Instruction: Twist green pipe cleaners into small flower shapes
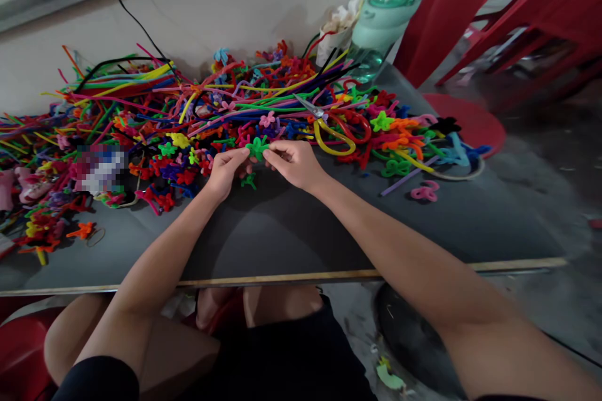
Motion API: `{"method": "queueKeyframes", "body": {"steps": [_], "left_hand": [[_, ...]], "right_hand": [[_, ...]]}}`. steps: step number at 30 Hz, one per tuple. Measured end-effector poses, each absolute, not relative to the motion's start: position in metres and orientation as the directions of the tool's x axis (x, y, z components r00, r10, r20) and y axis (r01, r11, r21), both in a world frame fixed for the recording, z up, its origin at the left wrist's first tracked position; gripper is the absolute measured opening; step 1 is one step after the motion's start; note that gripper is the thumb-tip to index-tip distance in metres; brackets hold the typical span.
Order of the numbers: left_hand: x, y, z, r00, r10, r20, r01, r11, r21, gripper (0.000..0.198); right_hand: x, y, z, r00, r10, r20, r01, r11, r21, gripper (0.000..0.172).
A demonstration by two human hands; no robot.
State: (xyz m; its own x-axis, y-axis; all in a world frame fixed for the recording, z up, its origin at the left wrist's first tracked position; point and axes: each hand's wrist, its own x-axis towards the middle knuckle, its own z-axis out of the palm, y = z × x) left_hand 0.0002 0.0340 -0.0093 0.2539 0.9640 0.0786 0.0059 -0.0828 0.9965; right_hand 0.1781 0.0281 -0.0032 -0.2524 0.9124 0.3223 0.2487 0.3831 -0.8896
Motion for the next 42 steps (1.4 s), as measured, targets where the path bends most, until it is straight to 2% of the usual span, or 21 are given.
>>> {"method": "queueKeyframes", "body": {"steps": [3, 7, 11, 14, 24, 29, 34, 39, 42], "left_hand": [[0.0, 0.036, -0.011, 0.211, 0.972, 0.105, 0.065, -0.121, 0.991, 0.04], [-0.001, 0.032, -0.007, 0.137, 0.94, 0.313, 0.296, -0.341, 0.892, 0.029], [-0.001, 0.027, -0.002, 0.182, 0.888, 0.422, 0.519, -0.451, 0.726, 0.023], [0.001, 0.026, -0.003, 0.156, 0.898, 0.412, 0.581, -0.421, 0.697, 0.026], [0.003, 0.026, -0.007, 0.095, 0.917, 0.388, 0.576, -0.369, 0.729, 0.028], [0.006, 0.024, -0.007, 0.048, 0.926, 0.376, 0.555, -0.337, 0.761, 0.026], [0.008, 0.025, -0.012, 0.031, 0.949, 0.313, 0.453, -0.292, 0.842, 0.025], [0.009, 0.029, -0.019, 0.078, 0.97, 0.231, 0.22, -0.243, 0.945, 0.018], [0.006, 0.031, -0.02, 0.076, 0.971, 0.229, 0.236, -0.24, 0.942, 0.017]], "right_hand": [[0.178, 0.03, -0.006, -0.203, 0.921, 0.333, 0.298, 0.382, -0.875, 0.031], [0.18, 0.029, -0.003, -0.073, 0.875, 0.478, 0.465, 0.454, -0.76, 0.025], [0.18, 0.028, 0.0, -0.228, 0.805, 0.548, 0.504, 0.579, -0.641, 0.025], [0.179, 0.029, -0.003, -0.298, 0.777, 0.555, 0.521, 0.62, -0.587, 0.018], [0.175, 0.027, -0.006, -0.237, 0.766, 0.598, 0.522, 0.619, -0.586, 0.018], [0.173, 0.023, -0.007, -0.215, 0.772, 0.598, 0.581, 0.594, -0.557, 0.013], [0.172, 0.022, -0.009, -0.19, 0.745, 0.64, 0.619, 0.597, -0.51, 0.011], [0.173, 0.025, -0.01, -0.122, 0.721, 0.682, 0.641, 0.581, -0.501, 0.013], [0.172, 0.026, -0.009, -0.18, 0.699, 0.692, 0.602, 0.635, -0.484, 0.014]]}}
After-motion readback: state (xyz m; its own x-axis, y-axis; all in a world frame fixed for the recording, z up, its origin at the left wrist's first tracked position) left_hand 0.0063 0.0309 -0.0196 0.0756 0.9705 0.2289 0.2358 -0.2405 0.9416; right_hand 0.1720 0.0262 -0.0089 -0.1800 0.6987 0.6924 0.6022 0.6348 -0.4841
